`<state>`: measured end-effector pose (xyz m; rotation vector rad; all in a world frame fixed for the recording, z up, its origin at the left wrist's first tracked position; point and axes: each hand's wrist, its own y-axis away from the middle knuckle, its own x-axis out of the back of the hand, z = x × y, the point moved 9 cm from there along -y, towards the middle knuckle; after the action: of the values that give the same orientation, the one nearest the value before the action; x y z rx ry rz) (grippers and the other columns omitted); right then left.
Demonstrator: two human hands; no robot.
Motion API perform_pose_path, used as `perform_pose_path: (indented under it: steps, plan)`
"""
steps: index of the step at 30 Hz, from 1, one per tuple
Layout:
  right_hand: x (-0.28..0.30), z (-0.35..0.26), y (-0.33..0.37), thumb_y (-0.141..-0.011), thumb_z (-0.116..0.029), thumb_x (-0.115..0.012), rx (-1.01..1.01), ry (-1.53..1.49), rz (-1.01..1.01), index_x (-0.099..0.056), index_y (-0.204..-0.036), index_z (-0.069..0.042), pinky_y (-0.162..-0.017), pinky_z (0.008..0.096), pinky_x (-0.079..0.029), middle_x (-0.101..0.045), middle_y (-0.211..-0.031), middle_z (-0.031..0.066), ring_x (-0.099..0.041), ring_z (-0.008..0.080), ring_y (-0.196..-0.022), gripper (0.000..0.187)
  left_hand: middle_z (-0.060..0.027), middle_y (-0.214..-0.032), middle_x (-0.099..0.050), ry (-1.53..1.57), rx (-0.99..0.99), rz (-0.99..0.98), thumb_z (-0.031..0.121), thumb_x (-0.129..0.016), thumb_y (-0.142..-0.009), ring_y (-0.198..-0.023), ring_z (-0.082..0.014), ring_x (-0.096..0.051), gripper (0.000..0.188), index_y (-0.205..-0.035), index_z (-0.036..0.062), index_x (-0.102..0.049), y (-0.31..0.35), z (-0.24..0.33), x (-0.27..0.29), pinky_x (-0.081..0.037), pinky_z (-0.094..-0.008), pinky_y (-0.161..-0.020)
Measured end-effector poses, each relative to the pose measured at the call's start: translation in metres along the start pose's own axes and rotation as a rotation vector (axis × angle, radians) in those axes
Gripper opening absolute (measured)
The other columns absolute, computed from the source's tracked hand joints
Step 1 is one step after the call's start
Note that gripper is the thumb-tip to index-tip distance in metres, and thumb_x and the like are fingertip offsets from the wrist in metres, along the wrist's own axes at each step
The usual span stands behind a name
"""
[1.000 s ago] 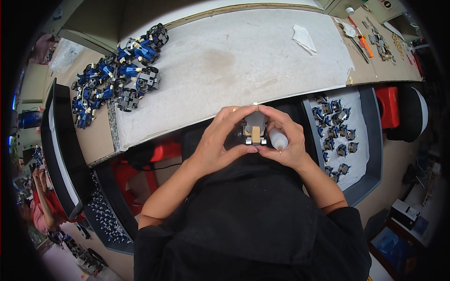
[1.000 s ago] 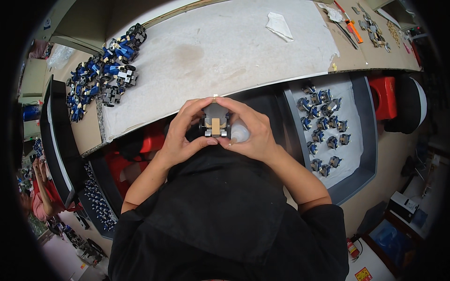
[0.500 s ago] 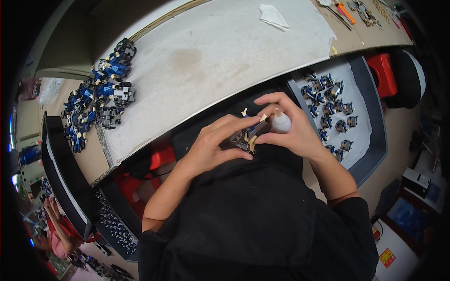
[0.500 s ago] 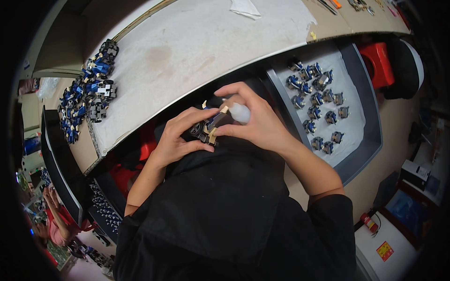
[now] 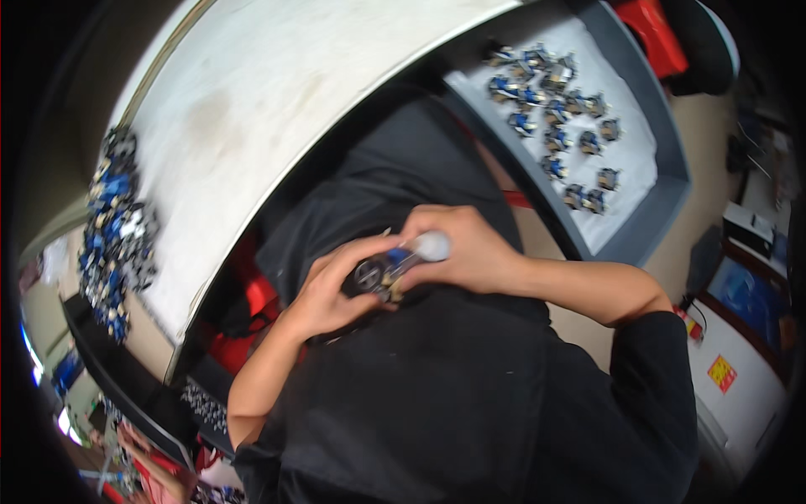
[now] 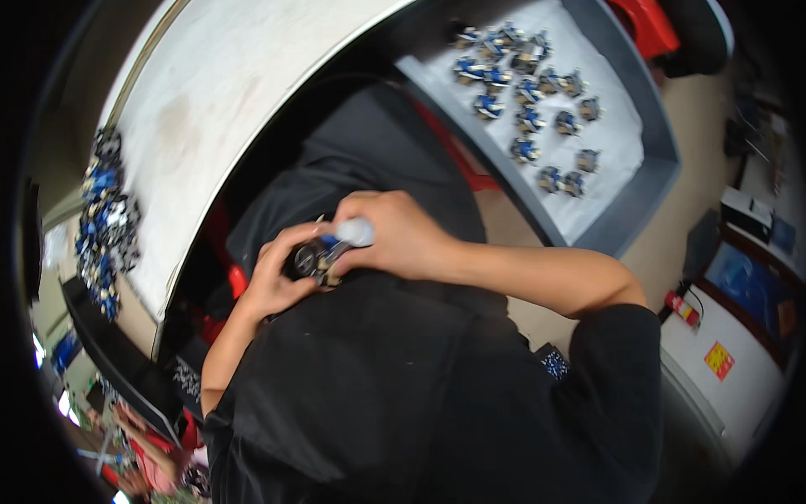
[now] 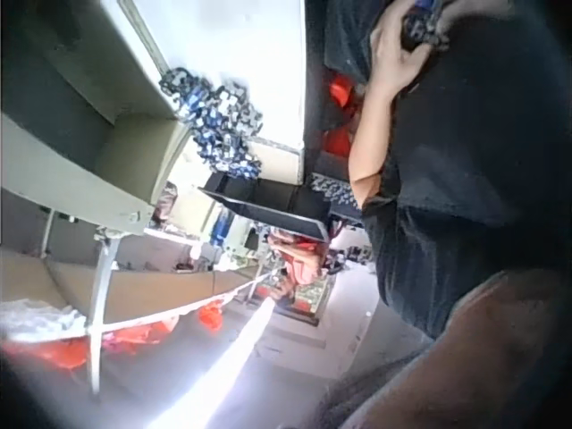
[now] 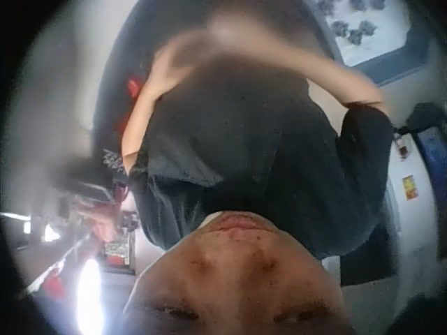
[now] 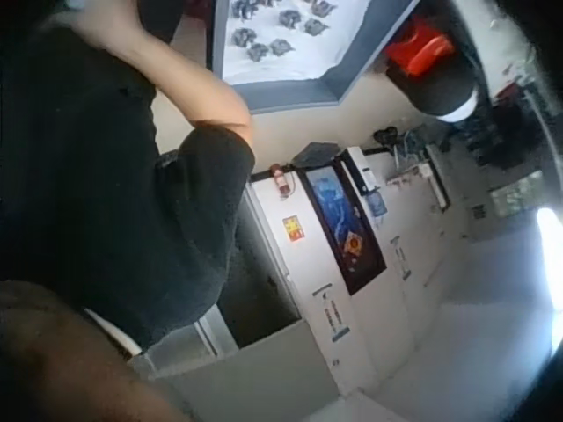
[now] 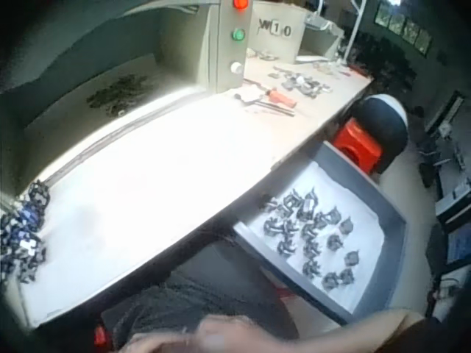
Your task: The person applies glue to small plastic toy robot parts using a glue applicator, then assembles them into robot figures by hand.
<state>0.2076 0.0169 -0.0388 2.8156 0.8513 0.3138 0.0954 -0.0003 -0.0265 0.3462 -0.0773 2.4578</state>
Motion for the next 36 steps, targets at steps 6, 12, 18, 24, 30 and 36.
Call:
perform_pose_path:
  steps: [6, 12, 18, 24, 30, 36]
  plan:
    - [0.009, 0.010, 0.000, -0.059, -0.017, -0.081, 0.020, -0.041, 0.018, -0.059, -0.083, -0.004, -0.069, 0.0312, -0.045, -0.060, -0.080, 0.0057, -0.059, 0.0223, -0.077, 0.035, -0.0148, -0.109, -0.060, -0.109, -0.091, -0.047, 0.001, -0.078, -0.055, -0.095, -0.0321, -0.060, 0.069, -0.118, 0.0049, -0.052, -0.011, 0.004, -0.006, -0.047, -0.0372, -0.083]
    - [0.080, 0.006, 0.024, -0.063, -0.006, -0.079, 0.125, -0.133, 0.349, -0.062, -0.094, -0.004, -0.078, 0.0278, -0.046, -0.059, -0.094, 0.0073, -0.058, 0.0161, -0.089, 0.035, -0.0161, -0.122, -0.052, -0.242, -0.105, 0.199, 0.022, -0.078, -0.061, -0.112, -0.0336, -0.049, 0.070, -0.122, 0.0036, -0.049, -0.016, 0.034, 0.032, -0.041, -0.0401, -0.092]
    - [0.250, 0.102, 0.183, -0.076, -0.008, -0.070, -0.126, 0.859, 1.127, -0.057, -0.097, 0.003, -0.078, 0.0306, -0.044, -0.060, -0.093, 0.0120, -0.057, 0.0215, -0.089, 0.027, -0.0108, -0.103, -0.062, -0.625, -0.263, 0.485, 0.014, -0.073, -0.069, -0.096, -0.0286, -0.056, 0.041, -0.106, 0.0025, -0.060, 0.011, 0.076, 0.117, -0.044, -0.0365, -0.084]
    - [0.254, 0.202, 0.202, -0.075, -0.008, -0.068, -0.204, 1.015, 1.109, -0.058, -0.100, 0.000, -0.081, 0.0349, -0.043, -0.058, -0.097, 0.0137, -0.057, 0.0298, -0.091, 0.028, -0.0131, -0.100, -0.062, -1.147, 0.009, 1.061, 0.018, -0.069, -0.074, -0.094, -0.0287, -0.056, 0.034, -0.103, 0.0035, -0.061, 0.068, 0.077, 0.245, -0.041, -0.0371, -0.085]
    - [0.245, 0.132, 0.159, -0.079, -0.008, -0.066, -0.050, 0.856, 1.223, -0.058, -0.096, 0.002, -0.077, 0.0333, -0.045, -0.060, -0.096, 0.0113, -0.057, 0.0235, -0.088, 0.021, -0.0122, -0.090, -0.062, -1.612, 0.432, 0.937, 0.042, -0.068, -0.073, -0.089, -0.0268, -0.057, 0.045, -0.102, 0.0081, -0.062, 0.014, 0.052, 0.299, -0.041, -0.0379, -0.076]
    - [0.187, 0.008, 0.074, -0.079, -0.001, -0.061, 0.391, 0.697, 1.032, -0.060, -0.092, 0.000, -0.071, 0.0282, -0.046, -0.060, -0.095, 0.0128, -0.057, 0.0225, -0.087, 0.012, -0.0080, -0.090, -0.056, -1.530, 0.242, 0.634, 0.017, -0.071, -0.067, -0.088, -0.0269, -0.054, 0.030, -0.090, 0.0087, -0.056, -0.025, 0.041, 0.261, -0.038, -0.0389, -0.079]
